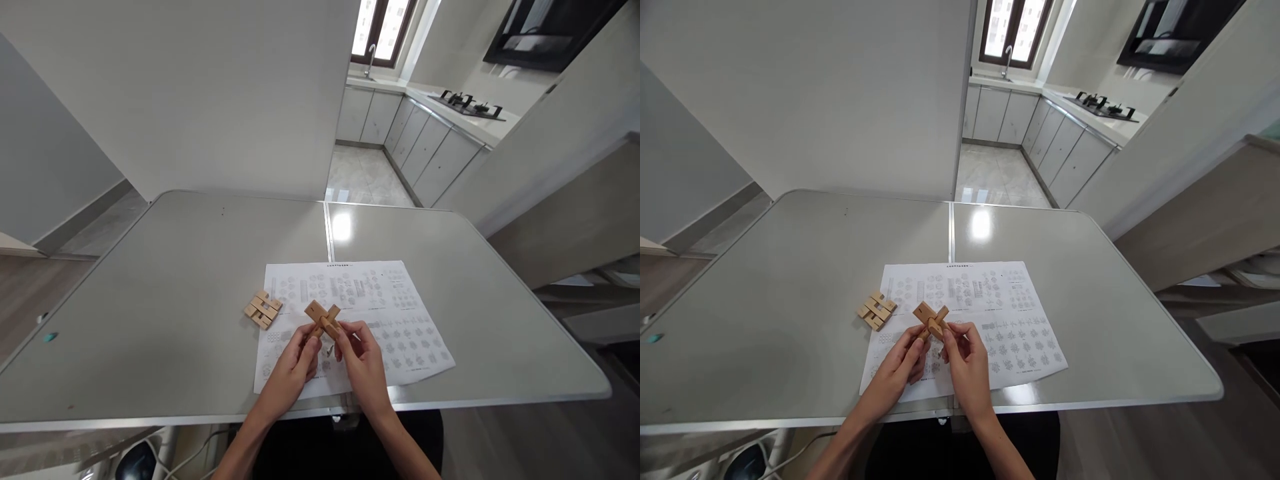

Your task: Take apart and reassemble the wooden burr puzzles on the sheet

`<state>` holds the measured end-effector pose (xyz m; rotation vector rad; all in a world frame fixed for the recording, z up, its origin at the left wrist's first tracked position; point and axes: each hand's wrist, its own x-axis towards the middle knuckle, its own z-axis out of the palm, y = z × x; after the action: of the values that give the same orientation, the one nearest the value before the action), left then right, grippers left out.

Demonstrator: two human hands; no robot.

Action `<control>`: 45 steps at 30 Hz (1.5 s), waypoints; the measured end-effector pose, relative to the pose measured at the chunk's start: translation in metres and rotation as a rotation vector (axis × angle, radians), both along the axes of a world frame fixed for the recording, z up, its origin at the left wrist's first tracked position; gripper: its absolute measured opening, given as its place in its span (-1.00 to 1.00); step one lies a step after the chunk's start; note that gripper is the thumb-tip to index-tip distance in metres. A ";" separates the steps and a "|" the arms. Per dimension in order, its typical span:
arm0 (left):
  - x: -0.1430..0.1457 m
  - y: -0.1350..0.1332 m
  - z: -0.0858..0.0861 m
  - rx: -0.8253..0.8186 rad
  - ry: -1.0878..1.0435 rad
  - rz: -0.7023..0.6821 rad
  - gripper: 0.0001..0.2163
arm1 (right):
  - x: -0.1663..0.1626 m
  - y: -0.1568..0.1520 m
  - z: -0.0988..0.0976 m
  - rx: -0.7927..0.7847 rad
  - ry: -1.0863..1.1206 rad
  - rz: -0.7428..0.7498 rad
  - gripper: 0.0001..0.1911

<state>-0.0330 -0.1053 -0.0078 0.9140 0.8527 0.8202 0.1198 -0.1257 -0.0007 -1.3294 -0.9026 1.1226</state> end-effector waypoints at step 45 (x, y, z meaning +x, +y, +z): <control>-0.009 -0.010 0.015 0.157 0.404 0.012 -0.63 | 0.192 0.080 -0.039 -0.068 0.338 -0.295 -0.54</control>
<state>-0.0419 -0.1155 0.0074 1.2391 1.1558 0.7301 0.3119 -0.0455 -0.0393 -1.2314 -0.4098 1.1081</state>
